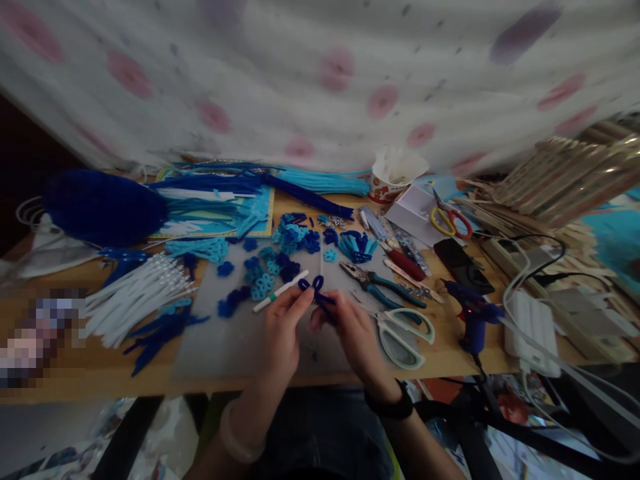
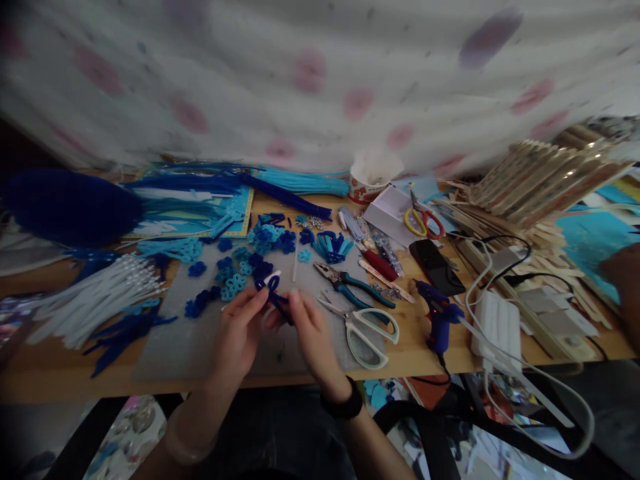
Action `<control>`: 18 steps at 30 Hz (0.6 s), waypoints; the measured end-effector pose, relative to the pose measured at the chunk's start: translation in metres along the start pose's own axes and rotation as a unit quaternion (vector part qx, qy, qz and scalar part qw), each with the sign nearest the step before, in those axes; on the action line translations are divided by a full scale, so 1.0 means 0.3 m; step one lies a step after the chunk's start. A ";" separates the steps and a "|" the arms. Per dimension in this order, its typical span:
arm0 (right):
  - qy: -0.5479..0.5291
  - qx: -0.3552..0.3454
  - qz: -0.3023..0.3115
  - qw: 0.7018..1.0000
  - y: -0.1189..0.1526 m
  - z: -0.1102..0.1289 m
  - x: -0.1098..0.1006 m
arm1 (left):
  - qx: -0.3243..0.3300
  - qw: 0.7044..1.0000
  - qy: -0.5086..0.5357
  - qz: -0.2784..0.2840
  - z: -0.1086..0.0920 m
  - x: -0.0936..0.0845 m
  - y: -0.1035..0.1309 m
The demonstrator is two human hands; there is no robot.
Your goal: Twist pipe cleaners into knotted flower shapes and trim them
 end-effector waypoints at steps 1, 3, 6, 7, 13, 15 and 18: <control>-0.088 0.092 0.068 0.990 0.001 -0.044 0.037 | -0.010 1.000 -0.002 0.017 0.001 0.006 0.003; -0.206 0.229 0.170 0.936 0.031 -0.091 0.101 | -0.006 1.000 -0.006 0.021 -0.015 0.001 0.005; -0.329 0.337 0.245 0.848 0.087 -0.098 0.162 | 0.003 0.999 -0.023 0.028 -0.044 -0.007 0.006; -0.364 0.356 0.259 0.821 0.104 -0.092 0.180 | -0.004 0.999 -0.030 0.037 -0.046 -0.006 0.007; -0.394 0.282 0.229 0.844 0.092 -0.060 0.189 | 0.015 0.996 -0.067 0.064 -0.067 -0.015 0.006; -0.376 0.273 0.227 0.856 0.087 -0.071 0.186 | 0.031 0.993 -0.082 0.083 -0.077 -0.010 0.005; -0.336 0.252 0.212 0.882 0.068 -0.085 0.164 | 0.055 0.987 -0.099 0.113 -0.092 -0.002 0.007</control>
Point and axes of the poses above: each hand's wrist, its own y-axis away from the middle knuckle, its own x-axis out of the palm, z = x × y, the point moved 9 cm from there along -y, towards the middle knuckle, and after that the axes turned 4 degrees about x, right-handed, at the moved point
